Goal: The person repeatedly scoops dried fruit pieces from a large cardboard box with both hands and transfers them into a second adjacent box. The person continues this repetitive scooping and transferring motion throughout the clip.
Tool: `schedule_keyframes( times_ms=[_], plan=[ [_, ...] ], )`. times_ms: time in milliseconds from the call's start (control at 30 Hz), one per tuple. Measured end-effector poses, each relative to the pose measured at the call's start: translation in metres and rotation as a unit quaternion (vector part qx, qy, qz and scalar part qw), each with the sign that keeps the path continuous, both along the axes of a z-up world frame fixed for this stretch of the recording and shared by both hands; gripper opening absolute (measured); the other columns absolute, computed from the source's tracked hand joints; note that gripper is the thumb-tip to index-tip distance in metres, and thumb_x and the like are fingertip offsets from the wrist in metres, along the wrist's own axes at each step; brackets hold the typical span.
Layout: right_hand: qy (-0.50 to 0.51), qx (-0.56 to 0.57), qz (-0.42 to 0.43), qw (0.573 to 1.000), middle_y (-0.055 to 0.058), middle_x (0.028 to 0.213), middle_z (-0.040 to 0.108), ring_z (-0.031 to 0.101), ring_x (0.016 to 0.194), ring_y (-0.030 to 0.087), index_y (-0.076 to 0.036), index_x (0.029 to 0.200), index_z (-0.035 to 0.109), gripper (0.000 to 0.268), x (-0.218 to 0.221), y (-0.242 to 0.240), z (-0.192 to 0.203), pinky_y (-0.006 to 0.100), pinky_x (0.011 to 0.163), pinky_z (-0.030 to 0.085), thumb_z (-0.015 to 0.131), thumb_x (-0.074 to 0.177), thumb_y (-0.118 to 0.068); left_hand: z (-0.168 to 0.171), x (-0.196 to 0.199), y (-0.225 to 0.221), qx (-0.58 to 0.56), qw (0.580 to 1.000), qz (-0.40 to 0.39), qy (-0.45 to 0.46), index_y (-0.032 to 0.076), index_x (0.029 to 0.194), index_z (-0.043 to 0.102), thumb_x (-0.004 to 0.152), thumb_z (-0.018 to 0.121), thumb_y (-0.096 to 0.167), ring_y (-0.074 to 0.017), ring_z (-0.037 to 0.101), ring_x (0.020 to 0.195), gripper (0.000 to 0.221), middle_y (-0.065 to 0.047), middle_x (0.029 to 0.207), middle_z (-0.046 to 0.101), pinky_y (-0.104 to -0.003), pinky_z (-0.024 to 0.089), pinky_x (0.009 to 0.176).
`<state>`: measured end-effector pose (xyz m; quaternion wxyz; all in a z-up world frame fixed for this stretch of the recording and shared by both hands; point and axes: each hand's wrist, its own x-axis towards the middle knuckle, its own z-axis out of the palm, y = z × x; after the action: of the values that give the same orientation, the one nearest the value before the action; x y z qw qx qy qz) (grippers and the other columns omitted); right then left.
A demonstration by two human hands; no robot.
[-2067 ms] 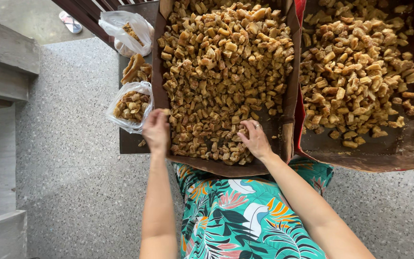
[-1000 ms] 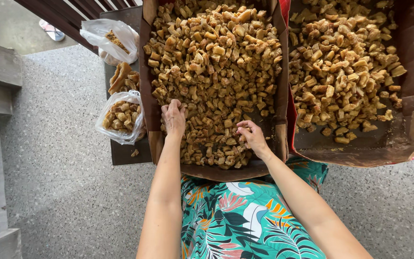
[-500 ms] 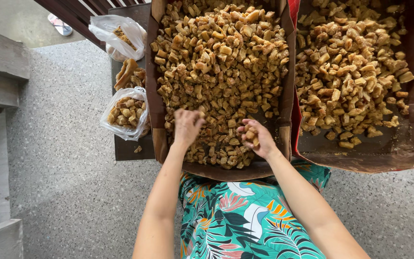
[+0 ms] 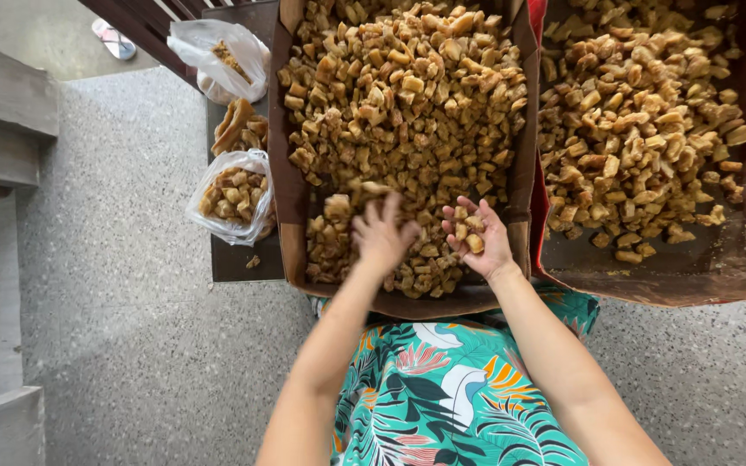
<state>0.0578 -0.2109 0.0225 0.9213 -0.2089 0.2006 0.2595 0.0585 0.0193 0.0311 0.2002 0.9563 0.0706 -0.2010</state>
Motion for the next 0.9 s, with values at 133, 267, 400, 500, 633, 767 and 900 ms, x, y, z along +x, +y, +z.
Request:
schedule_keyframes(
  times_ms=[133,267,400,500,633,767,900],
  plan=[
    [0.003,-0.018,-0.011,1.0,0.012,0.124,0.07,0.07,0.105,0.029,-0.014,0.127,0.063,0.037,0.006,-0.001,-0.012,0.043,0.088,0.062,0.056,0.105,-0.044,0.04,-0.046,-0.04,-0.008,0.988,-0.156,-0.019,0.038,0.153,0.044,0.095,0.066,0.044,-0.0617,0.024,0.138,0.063,-0.015,0.169,0.012,-0.074,0.035,0.107],
    [0.023,-0.078,-0.035,0.996,0.009,0.116,0.071,0.069,0.095,0.022,-0.015,0.124,0.062,0.032,0.004,-0.004,-0.016,0.033,0.072,0.059,0.059,0.104,-0.041,0.078,-0.015,-0.004,-0.134,0.96,-0.173,0.173,0.032,0.152,0.047,0.101,0.056,0.038,-0.0391,0.046,0.137,0.052,-0.011,0.157,0.044,-0.057,0.041,0.113],
    [-0.087,-0.414,0.082,0.902,0.007,0.103,0.065,0.065,0.084,0.015,-0.012,0.126,0.063,0.032,0.011,0.001,-0.01,0.029,0.058,0.054,0.066,0.101,-0.031,0.086,0.058,0.088,-0.187,0.978,-0.029,0.088,0.017,0.146,0.055,0.101,0.048,0.005,-0.0187,0.066,0.118,0.048,-0.009,0.139,0.065,-0.033,0.054,0.104],
    [-0.14,-0.562,0.179,0.795,0.01,0.097,0.063,0.062,0.076,0.016,-0.011,0.131,0.065,0.036,0.021,0.007,0.002,0.028,0.058,0.053,0.067,0.101,-0.03,0.056,0.096,0.157,-0.062,0.986,0.063,-0.142,0.009,0.12,0.068,0.107,0.048,0.006,-0.0253,0.072,0.104,0.024,-0.015,0.116,0.073,-0.037,0.06,0.094],
    [-0.197,-0.625,0.212,0.725,0.006,0.118,0.072,0.069,0.093,0.019,-0.014,0.131,0.065,0.037,0.042,0.013,0.029,0.035,0.076,0.059,0.065,0.098,-0.031,-0.012,0.101,0.169,0.104,0.987,-0.084,-0.084,0.009,0.11,0.067,0.107,0.054,0.011,-0.0328,0.069,0.098,0.013,-0.017,0.11,0.067,-0.044,0.058,0.082],
    [-0.303,-0.71,0.26,0.581,0.014,0.151,0.05,0.038,0.143,0.036,-0.018,0.138,0.06,0.041,0.075,0.01,0.05,0.055,0.118,0.033,0.063,0.1,-0.031,-0.042,0.087,0.162,0.236,0.945,-0.145,-0.172,0.011,0.11,0.068,0.091,0.066,0.013,-0.0312,0.064,0.102,0.019,-0.012,0.114,0.062,-0.043,0.058,0.076],
    [-0.308,-0.761,0.212,0.53,0.019,0.168,0.024,0.019,0.155,0.041,-0.016,0.152,0.047,0.06,0.149,-0.016,0.069,0.059,0.125,0.022,0.064,0.098,-0.034,-0.022,0.079,0.156,0.109,0.972,-0.048,-0.204,0.012,0.108,0.074,0.095,0.07,0.021,-0.0309,0.063,0.101,0.016,-0.012,0.11,0.063,-0.044,0.057,0.08]
  ],
)
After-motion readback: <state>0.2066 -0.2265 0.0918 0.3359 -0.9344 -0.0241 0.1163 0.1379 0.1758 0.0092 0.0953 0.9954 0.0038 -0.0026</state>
